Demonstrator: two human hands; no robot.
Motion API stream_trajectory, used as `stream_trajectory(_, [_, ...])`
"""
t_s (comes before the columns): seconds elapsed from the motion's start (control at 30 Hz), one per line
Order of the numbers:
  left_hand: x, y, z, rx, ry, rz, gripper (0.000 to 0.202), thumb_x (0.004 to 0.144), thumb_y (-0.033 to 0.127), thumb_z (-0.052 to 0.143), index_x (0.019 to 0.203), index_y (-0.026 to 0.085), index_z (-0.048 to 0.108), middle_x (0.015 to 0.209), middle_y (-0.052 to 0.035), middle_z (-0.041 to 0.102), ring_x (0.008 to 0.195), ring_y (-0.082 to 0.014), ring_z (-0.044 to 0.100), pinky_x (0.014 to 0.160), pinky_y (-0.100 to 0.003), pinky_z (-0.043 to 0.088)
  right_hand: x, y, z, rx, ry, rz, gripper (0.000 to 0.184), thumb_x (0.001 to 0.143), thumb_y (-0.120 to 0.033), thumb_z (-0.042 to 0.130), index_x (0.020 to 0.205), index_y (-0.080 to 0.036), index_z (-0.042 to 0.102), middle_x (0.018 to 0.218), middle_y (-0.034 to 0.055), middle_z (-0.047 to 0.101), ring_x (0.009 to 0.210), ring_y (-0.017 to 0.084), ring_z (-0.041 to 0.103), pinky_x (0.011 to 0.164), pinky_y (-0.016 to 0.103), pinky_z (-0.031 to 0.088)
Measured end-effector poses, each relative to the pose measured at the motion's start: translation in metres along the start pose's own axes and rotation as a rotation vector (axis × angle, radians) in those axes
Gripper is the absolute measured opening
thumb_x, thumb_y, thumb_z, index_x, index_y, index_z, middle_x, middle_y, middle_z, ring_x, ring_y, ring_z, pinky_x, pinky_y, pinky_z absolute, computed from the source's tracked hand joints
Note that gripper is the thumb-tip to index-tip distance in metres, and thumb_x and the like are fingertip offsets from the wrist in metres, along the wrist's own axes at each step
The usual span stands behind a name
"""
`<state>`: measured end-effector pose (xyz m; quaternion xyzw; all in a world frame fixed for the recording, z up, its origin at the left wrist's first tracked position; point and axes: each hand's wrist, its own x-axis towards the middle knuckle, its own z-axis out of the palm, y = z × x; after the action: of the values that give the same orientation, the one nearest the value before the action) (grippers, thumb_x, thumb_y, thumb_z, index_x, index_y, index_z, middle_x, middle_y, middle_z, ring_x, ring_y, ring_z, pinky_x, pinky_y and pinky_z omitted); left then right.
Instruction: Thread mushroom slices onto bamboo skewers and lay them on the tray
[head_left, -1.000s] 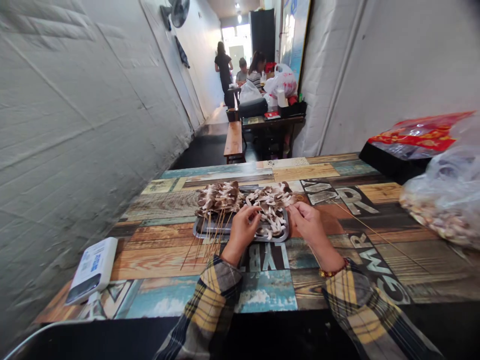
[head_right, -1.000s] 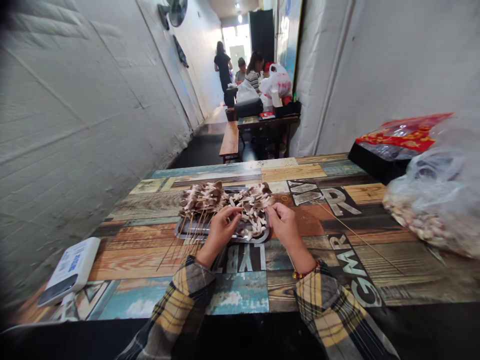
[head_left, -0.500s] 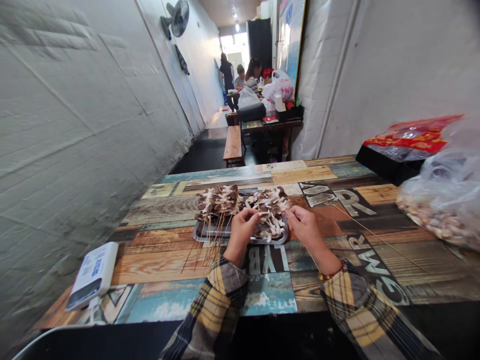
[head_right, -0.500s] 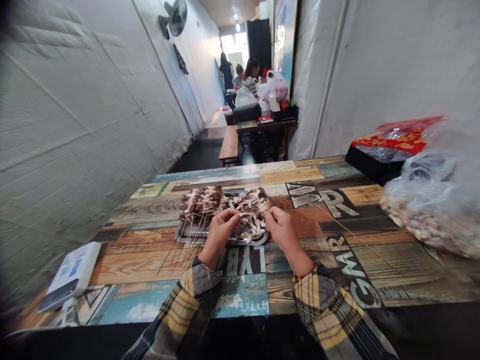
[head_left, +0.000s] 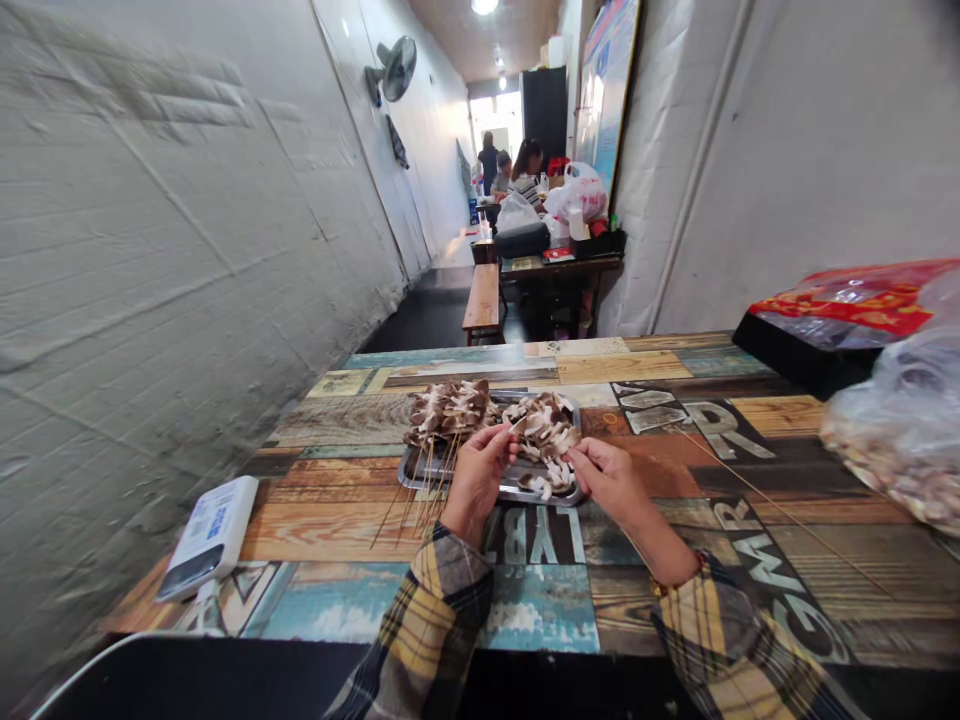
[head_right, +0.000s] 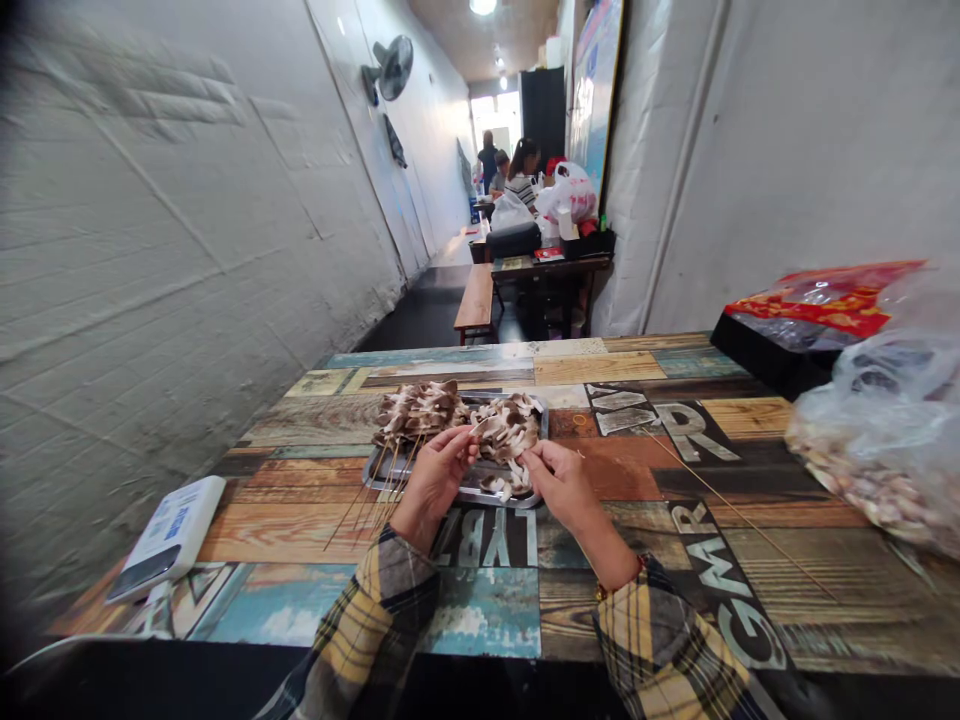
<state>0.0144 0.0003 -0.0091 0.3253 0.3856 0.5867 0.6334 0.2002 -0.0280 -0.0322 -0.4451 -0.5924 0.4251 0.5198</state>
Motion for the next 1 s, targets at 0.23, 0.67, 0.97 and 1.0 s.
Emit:
stream_trajectory(0.23, [0.000,-0.001,-0.001,-0.052,-0.008,-0.053,0.039,0.057,0.021,0.083,0.093,0.013,0.068,0.068,-0.0002,0.066,0.057,-0.0079,0.060,0.054,-0.019,0.046,-0.003,-0.011,0.002,-0.066,-0.020,-0.015,0.037,0.087,-0.048,0.050,0.064,-0.019,0.054,0.044,-0.0060,0.046,0.041,0.009,0.040,0.044,0.021,0.032])
stream_trajectory(0.67, [0.001,0.001,0.001,-0.152,0.016,-0.064,0.032,0.053,0.018,0.084,0.078,0.015,0.064,0.072,0.0002,0.068,0.066,-0.0101,0.063,0.068,-0.024,0.051,-0.005,-0.014,0.003,-0.226,-0.062,-0.038,0.035,0.088,-0.040,0.048,0.060,-0.019,0.050,0.045,-0.0051,0.046,0.044,0.010,0.042,0.047,0.022,0.032])
stream_trajectory(0.97, [0.001,-0.001,0.006,-0.097,0.015,-0.022,0.031,0.053,0.019,0.084,0.080,0.014,0.070,0.074,0.0000,0.068,0.063,-0.0080,0.059,0.061,-0.020,0.046,-0.005,-0.016,0.005,-0.321,-0.108,-0.061,0.033,0.088,-0.037,0.048,0.060,-0.019,0.051,0.046,-0.0044,0.048,0.045,0.010,0.043,0.047,0.021,0.032])
stream_trajectory(1.0, [0.001,-0.001,0.006,-0.092,0.019,-0.014,0.031,0.053,0.019,0.084,0.080,0.013,0.070,0.075,-0.0003,0.069,0.063,-0.0080,0.059,0.061,-0.020,0.045,-0.005,-0.016,0.005,-0.322,-0.107,-0.061,0.032,0.088,-0.037,0.048,0.061,-0.019,0.052,0.046,-0.0045,0.048,0.045,0.010,0.043,0.047,0.021,0.032])
